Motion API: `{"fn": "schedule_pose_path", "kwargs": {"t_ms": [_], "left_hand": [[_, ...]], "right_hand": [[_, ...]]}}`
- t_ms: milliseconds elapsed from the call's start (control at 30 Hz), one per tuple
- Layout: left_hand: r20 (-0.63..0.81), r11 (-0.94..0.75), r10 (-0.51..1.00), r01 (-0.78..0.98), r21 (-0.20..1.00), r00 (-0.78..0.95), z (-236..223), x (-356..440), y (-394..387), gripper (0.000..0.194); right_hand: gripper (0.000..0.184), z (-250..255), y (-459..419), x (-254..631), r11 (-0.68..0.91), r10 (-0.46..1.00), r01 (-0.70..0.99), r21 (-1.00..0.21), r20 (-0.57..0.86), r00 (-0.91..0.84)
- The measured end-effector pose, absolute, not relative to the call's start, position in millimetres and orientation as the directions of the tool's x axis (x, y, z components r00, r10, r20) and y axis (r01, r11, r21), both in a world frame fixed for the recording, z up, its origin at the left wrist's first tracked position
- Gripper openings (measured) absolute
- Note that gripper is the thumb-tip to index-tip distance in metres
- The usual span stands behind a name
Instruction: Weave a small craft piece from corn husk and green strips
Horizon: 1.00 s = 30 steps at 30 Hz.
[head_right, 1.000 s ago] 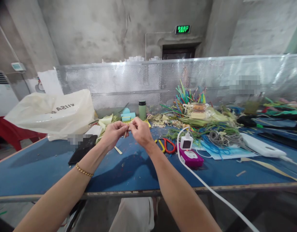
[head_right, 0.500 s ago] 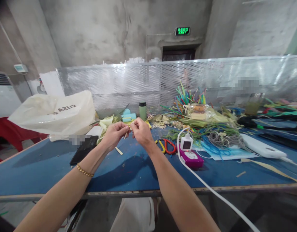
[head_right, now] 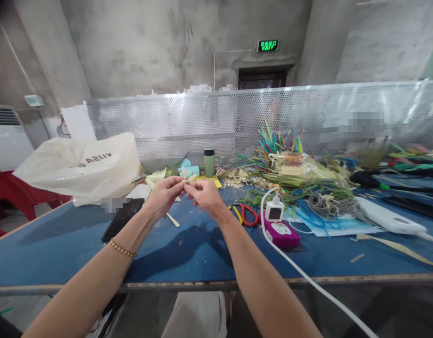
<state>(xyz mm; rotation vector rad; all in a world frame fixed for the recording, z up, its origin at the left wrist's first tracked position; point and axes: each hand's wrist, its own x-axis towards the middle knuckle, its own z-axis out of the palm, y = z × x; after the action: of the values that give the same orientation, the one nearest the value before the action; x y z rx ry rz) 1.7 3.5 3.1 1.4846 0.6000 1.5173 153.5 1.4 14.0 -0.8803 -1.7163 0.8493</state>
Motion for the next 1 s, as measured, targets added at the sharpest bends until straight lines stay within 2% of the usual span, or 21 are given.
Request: {"fn": "schedule_pose_path", "kwargs": {"t_ms": [133,333,533,1000], "left_hand": [[0.531,-0.487,0.830,-0.240,0.840,0.173,1,1,5,0.022],[0.485,-0.452,0.870,-0.253,0.856,0.087,3,2,2,0.022],[0.431,-0.380,0.898,-0.340,0.860,0.085,8,6,-5,0.027],[0.407,-0.363,0.912,-0.358,0.860,0.053,9,7,-6,0.026]], "right_hand": [[0.035,12,0,153,0.595,0.791,0.158,-0.788,0.539,-0.291],[0.032,12,-3,153,0.674,0.732,0.230,-0.702,0.593,-0.336],[0.028,13,-4,154,0.738,0.675,0.318,-0.596,0.654,-0.342],[0.027,12,-4,153,0.746,0.666,0.303,-0.593,0.649,-0.368]]}}
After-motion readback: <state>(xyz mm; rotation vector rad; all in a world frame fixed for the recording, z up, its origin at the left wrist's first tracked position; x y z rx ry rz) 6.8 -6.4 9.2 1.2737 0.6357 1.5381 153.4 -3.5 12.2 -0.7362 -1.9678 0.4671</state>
